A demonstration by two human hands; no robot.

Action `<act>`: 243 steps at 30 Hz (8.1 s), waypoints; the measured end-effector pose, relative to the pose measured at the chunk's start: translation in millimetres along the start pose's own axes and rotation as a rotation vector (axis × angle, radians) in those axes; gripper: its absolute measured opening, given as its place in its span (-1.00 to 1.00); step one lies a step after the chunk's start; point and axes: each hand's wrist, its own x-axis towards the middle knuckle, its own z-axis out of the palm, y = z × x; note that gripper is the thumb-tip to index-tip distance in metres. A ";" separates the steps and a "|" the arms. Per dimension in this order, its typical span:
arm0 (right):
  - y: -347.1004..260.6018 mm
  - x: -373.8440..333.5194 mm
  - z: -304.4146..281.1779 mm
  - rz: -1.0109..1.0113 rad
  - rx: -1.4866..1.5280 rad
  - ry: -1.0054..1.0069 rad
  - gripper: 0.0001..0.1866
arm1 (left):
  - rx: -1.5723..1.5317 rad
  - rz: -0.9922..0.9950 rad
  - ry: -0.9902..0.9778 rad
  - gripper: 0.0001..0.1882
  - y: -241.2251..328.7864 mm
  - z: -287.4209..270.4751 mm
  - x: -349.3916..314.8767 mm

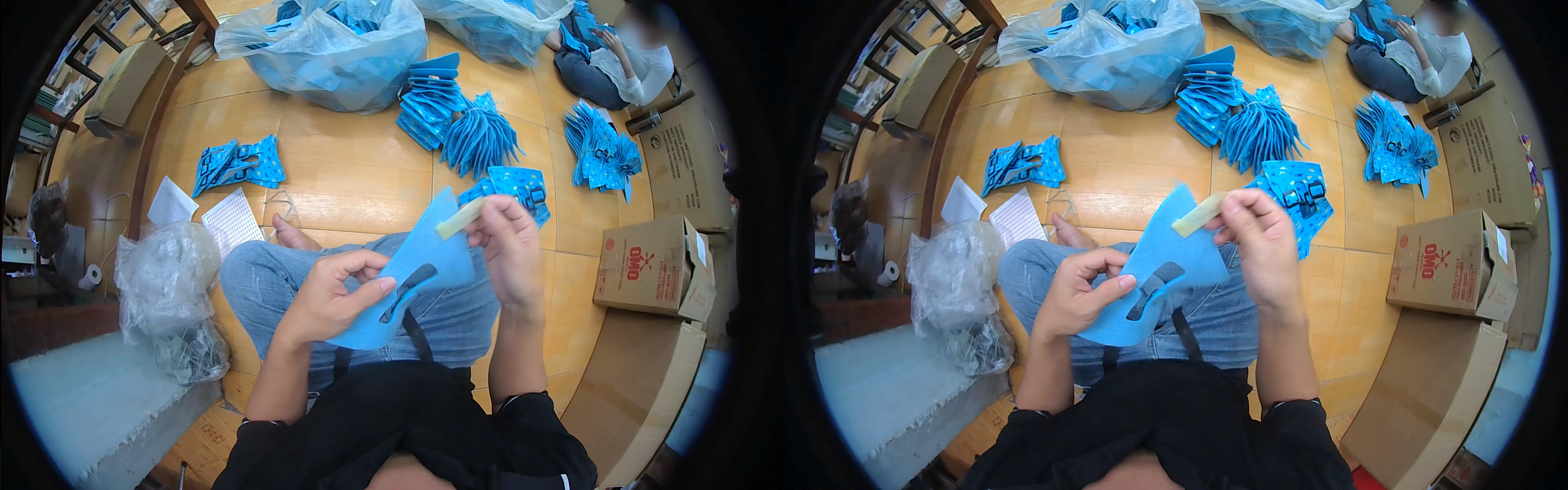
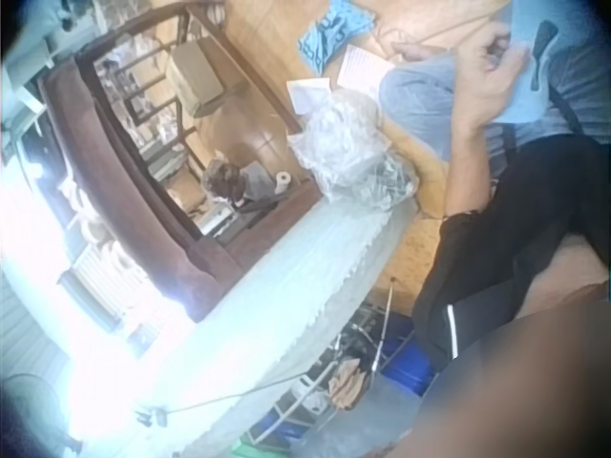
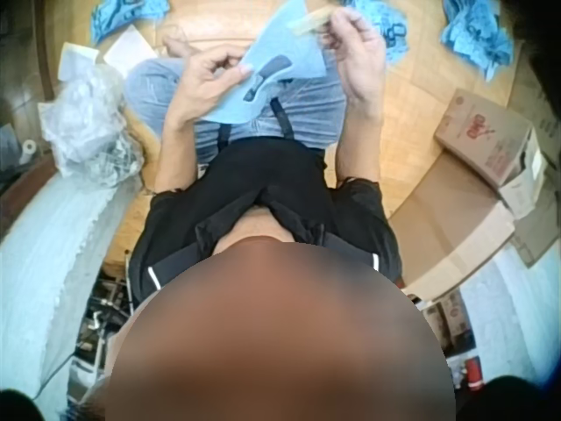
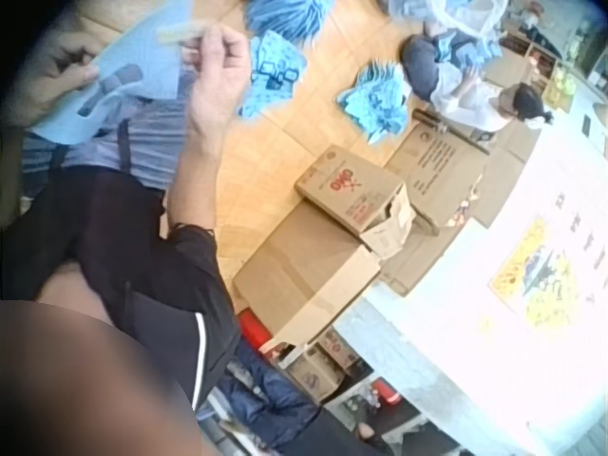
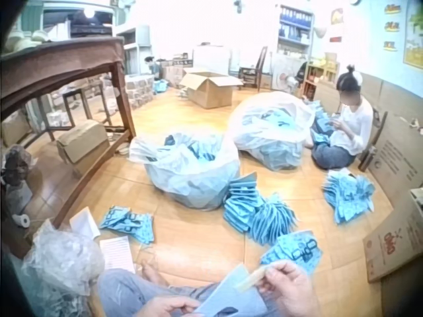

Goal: The person sits on the floor and repeatedly picks up blue patterned face masks, folds them, and stacks them into bundles. The person then ties the bundles with rubber bands and places them into a plastic bag. Another person is visible in the background performing a similar task.

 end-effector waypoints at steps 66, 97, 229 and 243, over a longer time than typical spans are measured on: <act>310.3 156.6 120.8 -0.375 -1.104 -0.641 -0.70 | -0.236 0.151 0.902 -0.81 -107.6 -102.9 -97.6; 38.5 -19.4 15.8 0.196 0.319 -0.203 -0.55 | 0.904 0.626 0.360 -0.70 -48.5 5.3 19.5; 127.3 18.5 4.0 -0.650 -1.150 -0.443 -0.57 | -0.274 -0.499 0.051 -0.51 -70.6 -46.0 -24.6; 131.7 18.4 -33.9 0.283 -0.988 -0.615 -0.31 | -0.096 -0.436 -0.032 -0.39 -101.1 -7.7 6.7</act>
